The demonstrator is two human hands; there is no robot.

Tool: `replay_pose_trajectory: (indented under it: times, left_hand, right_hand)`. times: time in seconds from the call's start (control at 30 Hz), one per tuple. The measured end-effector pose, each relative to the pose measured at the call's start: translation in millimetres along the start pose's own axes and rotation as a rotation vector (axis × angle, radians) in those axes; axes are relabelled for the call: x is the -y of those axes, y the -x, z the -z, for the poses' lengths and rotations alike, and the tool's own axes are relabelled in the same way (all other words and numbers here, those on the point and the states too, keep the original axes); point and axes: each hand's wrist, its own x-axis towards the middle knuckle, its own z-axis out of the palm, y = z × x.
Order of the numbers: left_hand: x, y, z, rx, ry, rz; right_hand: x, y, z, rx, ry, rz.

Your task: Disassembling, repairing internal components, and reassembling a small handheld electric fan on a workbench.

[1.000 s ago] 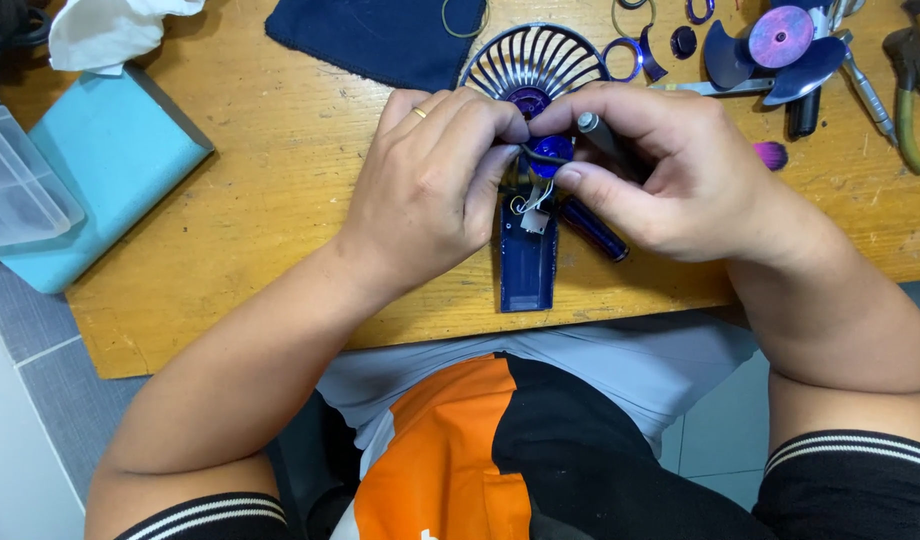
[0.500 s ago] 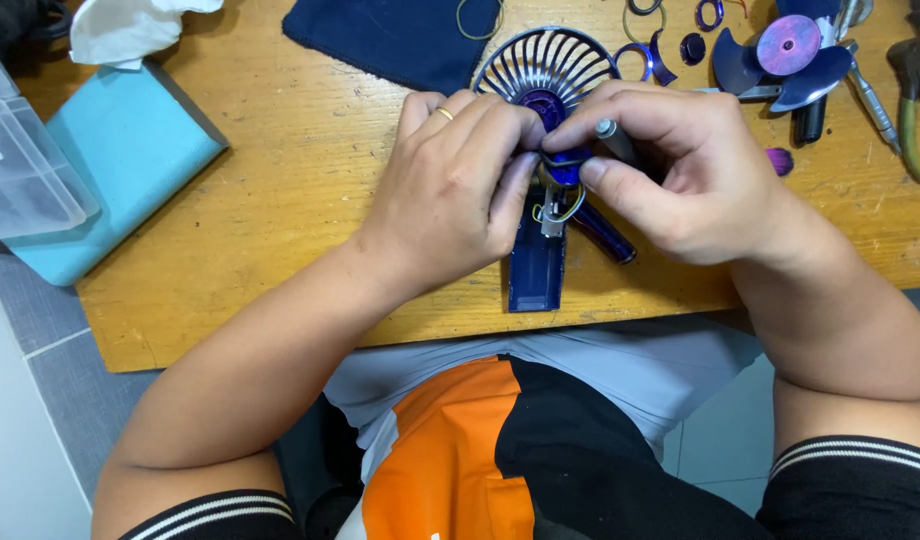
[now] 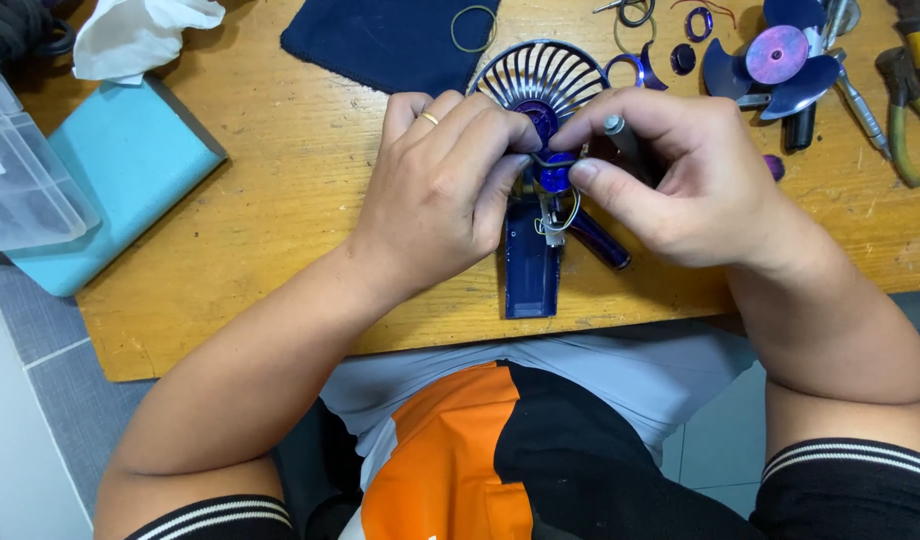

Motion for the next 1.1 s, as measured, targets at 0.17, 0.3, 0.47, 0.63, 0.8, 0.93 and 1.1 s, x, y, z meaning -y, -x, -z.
replay_pose_trajectory:
  times: [0.17,0.3,0.47,0.63,0.8,0.93,1.1]
  left_hand:
    - [1.9,0.5,-3.8,0.020,-0.017,-0.004]
    - [4.7,0.2,-2.8,0.041,0.114,0.084]
    - [-7.8,-2.4,6.4,0.005,0.307,0.169]
    - [-5.1,0.4,0.2,-0.018,0.289,0.204]
    - [-1.9,0.7,2.2,0.072,0.384,0.250]
    - [1.1,2.8,4.6,0.123,0.353,0.167]
    - [2.6,4.8,9.8,0.141,0.252,0.091]
  right_hand:
    - [3.5,-5.6,-4.6,0.017,-0.025,0.138]
    - [-1.4,-6.4,-9.4,-0.061,-0.004,0.168]
    - [-5.1,-1.4,-9.1,-0.163,0.002,0.163]
    - [-3.4,-0.9,-13.1,-0.198,-0.050,0.161]
    - [-5.3,0.0,-5.9,-0.153,-0.068,0.036]
    - [-9.9,2.2,0.4,-0.221,0.025,0.045]
    - [-29.8,11.8,17.9,-0.373,0.353,-0.006]
